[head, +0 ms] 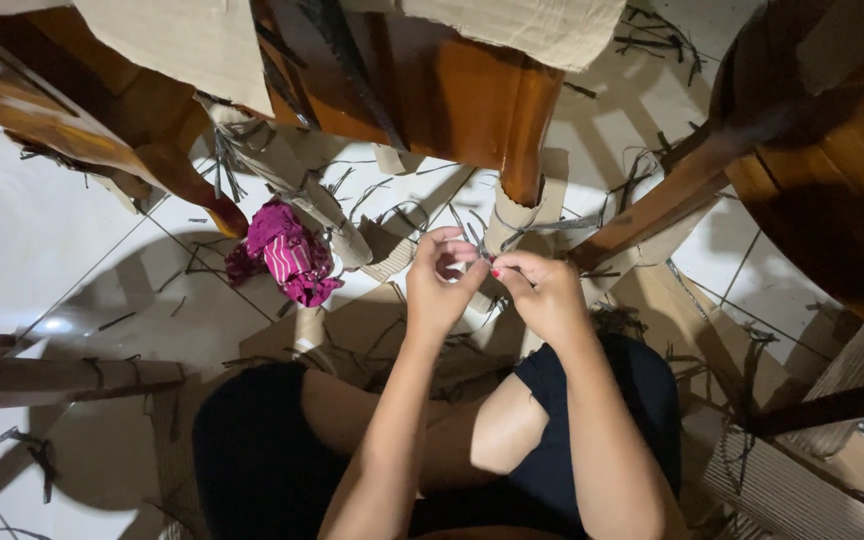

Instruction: Wrapping the back and legs of a wooden chair with cardboard and securing it with wire.

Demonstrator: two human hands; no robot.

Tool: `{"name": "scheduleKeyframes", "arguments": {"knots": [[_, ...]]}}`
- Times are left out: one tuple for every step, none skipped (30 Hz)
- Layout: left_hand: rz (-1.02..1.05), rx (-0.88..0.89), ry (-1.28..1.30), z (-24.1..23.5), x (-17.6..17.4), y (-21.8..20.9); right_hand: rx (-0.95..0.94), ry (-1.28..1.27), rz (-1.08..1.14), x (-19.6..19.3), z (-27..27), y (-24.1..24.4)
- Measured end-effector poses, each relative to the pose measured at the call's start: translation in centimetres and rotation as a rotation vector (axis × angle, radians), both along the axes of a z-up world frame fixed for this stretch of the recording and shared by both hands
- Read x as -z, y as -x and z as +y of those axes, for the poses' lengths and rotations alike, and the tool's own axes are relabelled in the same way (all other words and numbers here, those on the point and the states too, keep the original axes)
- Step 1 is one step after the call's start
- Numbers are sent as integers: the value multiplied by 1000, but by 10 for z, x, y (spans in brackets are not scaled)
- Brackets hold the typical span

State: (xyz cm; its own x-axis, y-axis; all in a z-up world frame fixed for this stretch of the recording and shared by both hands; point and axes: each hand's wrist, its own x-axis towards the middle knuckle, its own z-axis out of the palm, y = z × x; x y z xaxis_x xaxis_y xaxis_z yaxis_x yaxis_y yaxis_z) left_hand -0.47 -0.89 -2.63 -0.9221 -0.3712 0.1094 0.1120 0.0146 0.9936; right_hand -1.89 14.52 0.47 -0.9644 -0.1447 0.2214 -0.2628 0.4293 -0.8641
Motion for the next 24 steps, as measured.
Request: {"name": "scheduleKeyframes", "arguments": {"knots": [[-1, 1, 0, 0, -1, 0, 1, 0, -1, 1, -1, 1], [-30, 25, -84, 0, -1, 0, -8, 6, -7, 1, -2, 2], [-61, 50, -168, 1, -1, 0, -17, 11, -16, 3, -3, 2], [-63, 51, -168, 1, -5, -1, -16, 11, -18, 0, -3, 1], [-69, 57, -156, 1, -8, -3, -16, 12, -35, -2, -4, 0], [-74, 64, -145, 0, -12, -4, -17, 13, -52, -5, -5, -2], [-74, 60, -145, 1, -13, -5, -21, 13, -52, -2, -5, -1], [-59, 50, -127, 1, -15, -6, -18, 23, -63, 0, -5, -1], [-43, 44, -110, 3, -16, -6, -13, 33, -72, 2, -4, -1], [-42, 44, -111, 1, -19, -6, -13, 32, -71, 2, -3, 1], [-13, -9, 57, 1, -22, -6, 0, 54, -97, 2, 0, 2], [16, -62, 225, 1, -24, -7, 13, 76, -124, 2, 2, 2], [14, -62, 223, -2, -23, -5, 13, 73, -126, 2, 8, 4], [34, -95, 270, -6, -21, -4, 42, 63, -128, 2, 13, 6], [57, -130, 319, -10, -20, -1, 69, 54, -128, 1, 18, 9], [57, -133, 318, -10, -17, 0, 67, 53, -127, 6, 19, 12], [63, -132, 306, -10, -14, 1, 94, 27, -124, 10, 19, 14], [69, -131, 294, -10, -11, 3, 121, 1, -120, 15, 20, 17], [69, -132, 290, -10, -12, 3, 121, -2, -119, 15, 21, 16], [78, -121, 265, -12, -14, 3, 103, 29, -125, 15, 22, 15], [85, -111, 240, -13, -16, 2, 84, 59, -131, 15, 22, 15], [85, -113, 236, -22, -18, 4, 82, 55, -131, 19, 28, 20], [63, -46, 256, -33, -19, 1, 2, -43, -229, 26, 33, 22], [42, 22, 275, -45, -18, -3, -79, -141, -326, 33, 37, 23]]}}
